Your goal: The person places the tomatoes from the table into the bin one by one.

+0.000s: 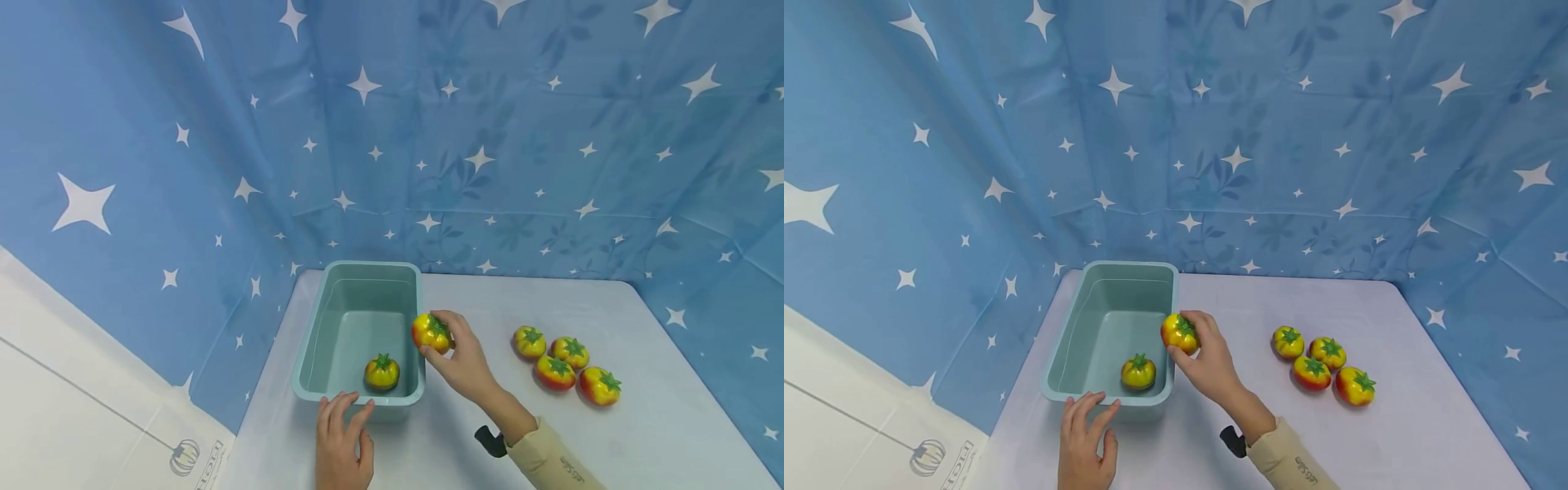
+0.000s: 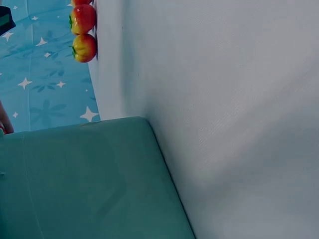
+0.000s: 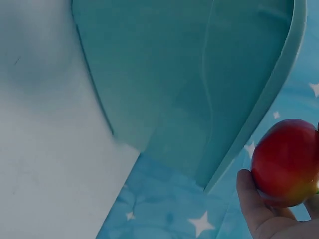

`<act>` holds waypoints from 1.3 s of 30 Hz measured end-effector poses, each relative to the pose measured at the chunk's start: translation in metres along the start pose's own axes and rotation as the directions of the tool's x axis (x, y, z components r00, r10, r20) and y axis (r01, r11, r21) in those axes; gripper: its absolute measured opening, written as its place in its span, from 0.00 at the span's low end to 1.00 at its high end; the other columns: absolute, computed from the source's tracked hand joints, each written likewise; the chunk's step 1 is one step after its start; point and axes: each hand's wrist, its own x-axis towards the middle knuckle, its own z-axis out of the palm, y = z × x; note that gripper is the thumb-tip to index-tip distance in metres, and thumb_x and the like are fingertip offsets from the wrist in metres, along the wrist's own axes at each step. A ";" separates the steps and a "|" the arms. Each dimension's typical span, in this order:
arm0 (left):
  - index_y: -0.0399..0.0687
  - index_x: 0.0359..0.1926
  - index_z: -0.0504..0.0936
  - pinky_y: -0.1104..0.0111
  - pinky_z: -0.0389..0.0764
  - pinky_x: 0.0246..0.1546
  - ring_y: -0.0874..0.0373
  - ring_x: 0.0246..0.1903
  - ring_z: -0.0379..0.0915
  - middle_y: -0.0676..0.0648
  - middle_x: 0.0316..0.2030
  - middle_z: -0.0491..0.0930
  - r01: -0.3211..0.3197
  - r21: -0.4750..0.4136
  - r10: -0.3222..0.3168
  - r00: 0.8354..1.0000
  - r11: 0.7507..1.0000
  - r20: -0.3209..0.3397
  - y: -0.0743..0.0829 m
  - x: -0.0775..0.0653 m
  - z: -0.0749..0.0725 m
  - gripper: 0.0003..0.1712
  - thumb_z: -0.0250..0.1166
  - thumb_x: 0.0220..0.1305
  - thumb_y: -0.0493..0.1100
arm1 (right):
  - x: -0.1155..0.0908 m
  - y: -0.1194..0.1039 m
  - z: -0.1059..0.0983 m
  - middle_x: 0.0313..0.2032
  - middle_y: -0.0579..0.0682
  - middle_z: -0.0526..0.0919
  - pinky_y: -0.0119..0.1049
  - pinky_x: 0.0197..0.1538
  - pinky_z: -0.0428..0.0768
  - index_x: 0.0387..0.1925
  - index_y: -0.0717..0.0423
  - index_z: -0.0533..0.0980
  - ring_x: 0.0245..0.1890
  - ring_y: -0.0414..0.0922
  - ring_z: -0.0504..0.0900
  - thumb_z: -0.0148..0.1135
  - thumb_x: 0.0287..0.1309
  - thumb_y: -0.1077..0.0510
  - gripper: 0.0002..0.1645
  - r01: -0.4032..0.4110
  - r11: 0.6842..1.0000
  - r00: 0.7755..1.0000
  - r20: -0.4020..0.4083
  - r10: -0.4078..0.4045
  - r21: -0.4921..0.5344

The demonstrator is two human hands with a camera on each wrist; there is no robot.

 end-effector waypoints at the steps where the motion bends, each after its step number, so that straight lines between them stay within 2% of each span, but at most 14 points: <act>1: 0.53 0.49 0.84 0.59 0.44 0.72 0.44 0.54 0.68 0.44 0.51 0.77 -0.003 0.000 0.003 1.000 1.000 -0.003 0.000 0.000 0.000 0.27 0.54 0.47 0.35 | 0.000 -0.003 0.003 0.61 0.49 0.70 0.50 0.51 0.81 0.63 0.48 0.69 0.55 0.48 0.75 0.70 0.53 0.59 0.35 0.010 1.000 1.000 0.004 -0.010 0.008; 9: 0.51 0.50 0.84 0.58 0.46 0.72 0.42 0.53 0.68 0.42 0.51 0.77 -0.044 -0.020 0.043 0.999 0.999 -0.020 -0.003 0.000 -0.001 0.26 0.52 0.49 0.36 | -0.001 -0.017 0.023 0.60 0.47 0.71 0.42 0.47 0.82 0.63 0.47 0.69 0.52 0.45 0.76 0.71 0.53 0.60 0.35 0.117 0.992 0.991 0.058 -0.120 0.050; 16: 0.52 0.51 0.84 0.59 0.45 0.72 0.43 0.53 0.68 0.43 0.52 0.77 -0.033 -0.025 0.032 0.999 0.999 -0.007 -0.003 0.001 -0.002 0.27 0.53 0.48 0.35 | -0.002 -0.023 0.038 0.59 0.45 0.71 0.37 0.49 0.81 0.62 0.49 0.69 0.50 0.40 0.76 0.71 0.52 0.58 0.35 0.164 0.984 0.976 0.133 -0.171 0.064; 20: 0.52 0.50 0.84 0.59 0.45 0.73 0.43 0.53 0.69 0.43 0.52 0.77 -0.041 -0.024 0.040 0.999 0.999 -0.018 -0.003 0.002 -0.001 0.28 0.53 0.48 0.35 | -0.003 -0.028 0.047 0.59 0.44 0.72 0.36 0.49 0.81 0.61 0.49 0.70 0.49 0.39 0.76 0.71 0.52 0.54 0.34 0.183 0.983 0.961 0.206 -0.184 0.023; 26: 0.51 0.49 0.84 0.60 0.45 0.73 0.42 0.53 0.69 0.42 0.52 0.77 -0.053 -0.024 0.053 0.998 0.998 -0.034 -0.005 0.000 0.002 0.27 0.52 0.47 0.37 | -0.008 -0.034 0.055 0.56 0.46 0.76 0.29 0.42 0.81 0.61 0.51 0.72 0.43 0.39 0.79 0.69 0.54 0.45 0.34 0.218 0.972 0.922 0.347 -0.174 -0.090; 29: 0.50 0.49 0.84 0.59 0.46 0.72 0.42 0.52 0.69 0.41 0.52 0.77 -0.069 -0.025 0.068 0.996 0.997 -0.053 -0.006 0.000 0.004 0.26 0.52 0.47 0.37 | -0.008 -0.034 0.055 0.57 0.47 0.76 0.31 0.43 0.81 0.61 0.50 0.72 0.44 0.40 0.80 0.70 0.53 0.44 0.34 0.234 0.964 0.921 0.345 -0.180 -0.122; 36: 0.50 0.48 0.85 0.58 0.47 0.72 0.41 0.51 0.70 0.41 0.50 0.78 -0.073 -0.024 0.071 0.995 0.997 -0.070 -0.007 0.000 0.004 0.26 0.53 0.46 0.37 | -0.006 -0.029 0.051 0.55 0.46 0.77 0.35 0.47 0.82 0.59 0.50 0.74 0.47 0.39 0.80 0.69 0.55 0.50 0.29 0.217 0.975 0.940 0.281 -0.194 -0.052; 39: 0.51 0.48 0.85 0.59 0.46 0.72 0.42 0.51 0.70 0.42 0.50 0.78 -0.060 -0.019 0.058 0.997 0.998 -0.058 -0.006 -0.002 0.004 0.27 0.53 0.45 0.36 | -0.002 -0.025 0.043 0.58 0.48 0.76 0.37 0.48 0.82 0.61 0.51 0.72 0.51 0.41 0.80 0.69 0.55 0.52 0.31 0.213 0.977 0.952 0.233 -0.201 -0.027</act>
